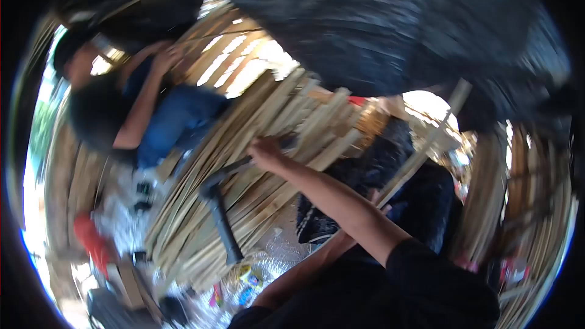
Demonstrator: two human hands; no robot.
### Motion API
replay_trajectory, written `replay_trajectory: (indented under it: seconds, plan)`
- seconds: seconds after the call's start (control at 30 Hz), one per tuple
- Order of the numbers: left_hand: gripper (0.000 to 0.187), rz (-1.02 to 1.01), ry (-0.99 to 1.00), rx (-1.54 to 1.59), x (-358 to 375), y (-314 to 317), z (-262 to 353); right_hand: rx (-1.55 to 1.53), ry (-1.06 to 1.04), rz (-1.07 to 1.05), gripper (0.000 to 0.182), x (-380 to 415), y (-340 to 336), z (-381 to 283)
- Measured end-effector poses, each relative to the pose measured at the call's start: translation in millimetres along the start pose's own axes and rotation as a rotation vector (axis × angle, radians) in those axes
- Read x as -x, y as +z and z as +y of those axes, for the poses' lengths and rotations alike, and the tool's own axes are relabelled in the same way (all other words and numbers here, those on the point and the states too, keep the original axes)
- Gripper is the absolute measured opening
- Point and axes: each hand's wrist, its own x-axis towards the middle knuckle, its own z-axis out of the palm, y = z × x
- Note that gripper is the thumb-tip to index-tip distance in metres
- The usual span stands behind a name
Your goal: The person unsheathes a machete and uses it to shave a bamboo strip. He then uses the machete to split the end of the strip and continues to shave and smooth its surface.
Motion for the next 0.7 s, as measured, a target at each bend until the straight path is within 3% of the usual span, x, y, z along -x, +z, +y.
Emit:
replay_trajectory:
  seconds: [0.03, 0.07, 0.1, 0.13, 0.17, 0.3, 0.4, 0.43, 0.47, 0.57, 0.6, 0.63, 0.7]
  plan:
    - [0.048, -0.182, -0.355, 0.087, -10, -2, 4, 0.086, 0.015, -0.03, 0.009, -4, -1, -5]
    - [0.046, -0.349, -0.536, 0.138, -32, -21, 15, 0.082, -0.038, -0.013, 0.007, -4, -6, -6]
    - [0.044, -0.414, -0.567, 0.112, -39, -30, 18, 0.123, -0.027, 0.054, 0.015, -8, 22, -4]
    - [0.041, -0.43, -0.565, 0.134, -43, -34, 22, 0.158, -0.041, 0.046, 0.036, -10, 27, -6]
    - [0.038, -0.431, -0.573, 0.147, -45, -37, 24, 0.269, 0.031, -0.161, 0.057, -22, 41, -5]
    - [0.035, -0.478, -0.505, 0.099, -46, -36, 22, 0.662, -0.16, -0.154, 0.052, -9, -10, -27]
    - [0.036, -0.393, -0.445, 0.183, -22, -17, 3, 0.875, -0.289, -0.116, 0.048, -10, -57, -42]
    - [0.038, -0.25, -0.224, -0.022, -13, -10, -5, 0.888, -0.315, -0.11, 0.047, -10, -74, -46]
    - [0.041, -0.102, -0.003, -0.222, -3, -3, -13, 0.714, -0.34, -0.149, 0.027, -14, -91, -48]
    - [0.048, -0.047, 0.115, -0.291, 6, -3, -28, 0.475, -0.339, -0.01, 0.019, 0, -192, -55]
    - [0.044, -0.229, -0.15, -0.089, -6, -14, -16, 0.368, -0.273, -0.027, 0.015, 11, -222, -56]
    - [0.044, -0.223, -0.156, -0.091, -22, -25, -2, 0.26, -0.206, -0.048, 0.011, 25, -252, -54]
    - [0.045, -0.421, -0.443, -0.142, -44, -41, 20, 0.027, -0.09, 0.018, 0.007, 66, -308, -34]
